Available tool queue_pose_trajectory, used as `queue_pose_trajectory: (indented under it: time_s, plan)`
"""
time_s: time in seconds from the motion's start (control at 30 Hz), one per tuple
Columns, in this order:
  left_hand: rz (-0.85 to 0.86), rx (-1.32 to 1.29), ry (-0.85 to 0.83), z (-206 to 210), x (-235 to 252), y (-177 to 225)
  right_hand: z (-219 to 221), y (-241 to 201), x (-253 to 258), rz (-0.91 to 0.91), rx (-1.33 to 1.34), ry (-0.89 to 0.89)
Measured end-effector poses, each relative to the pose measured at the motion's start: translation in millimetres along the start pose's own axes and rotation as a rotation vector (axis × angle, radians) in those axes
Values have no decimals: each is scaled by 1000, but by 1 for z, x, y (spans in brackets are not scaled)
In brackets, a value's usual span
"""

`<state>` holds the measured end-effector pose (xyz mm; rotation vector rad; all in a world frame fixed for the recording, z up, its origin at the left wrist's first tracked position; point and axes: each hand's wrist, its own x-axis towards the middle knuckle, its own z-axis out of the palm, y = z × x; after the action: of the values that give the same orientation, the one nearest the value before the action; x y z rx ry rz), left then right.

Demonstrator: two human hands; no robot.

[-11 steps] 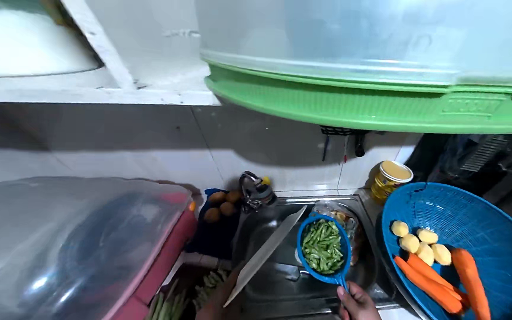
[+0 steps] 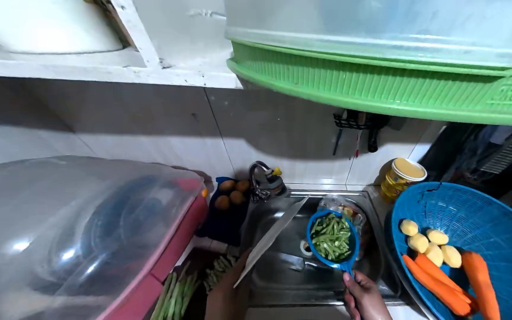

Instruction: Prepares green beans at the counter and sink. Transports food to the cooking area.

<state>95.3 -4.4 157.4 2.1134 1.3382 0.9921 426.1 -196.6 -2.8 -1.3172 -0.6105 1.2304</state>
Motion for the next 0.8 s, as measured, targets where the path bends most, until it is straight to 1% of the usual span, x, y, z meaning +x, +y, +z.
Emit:
queue_pose_trajectory:
  time_s: [0.07,0.13,0.17,0.33,0.4,0.47,0.57,0.67,0.7,0.8]
  plan:
    - [5,3,-3,-3,2,5,8,-21,-12,19,-2,-1]
    - [13,-16,-11,-6,4,12,17,-47,-29,-5,-1,-11]
    - [16,-19,-13,-6,4,12,20,-53,-32,-13,3,-15]
    - [-20,10,-7,2,2,3,25,-50,-30,52,-65,-8]
    - [-9,10,-3,2,4,0,27,-60,-39,18,-100,1]
    - [-12,11,-9,1,5,-5,26,-55,-38,-8,-126,13]
    - [-19,25,-10,5,5,-16,19,-34,-28,15,-161,46]
    - [-14,29,9,5,7,-13,19,-46,-36,-40,-109,26]
    - [-13,32,10,5,8,-14,17,-42,-35,-65,-90,17]
    - [-3,53,-11,10,7,-27,8,-7,-17,-39,-74,24]
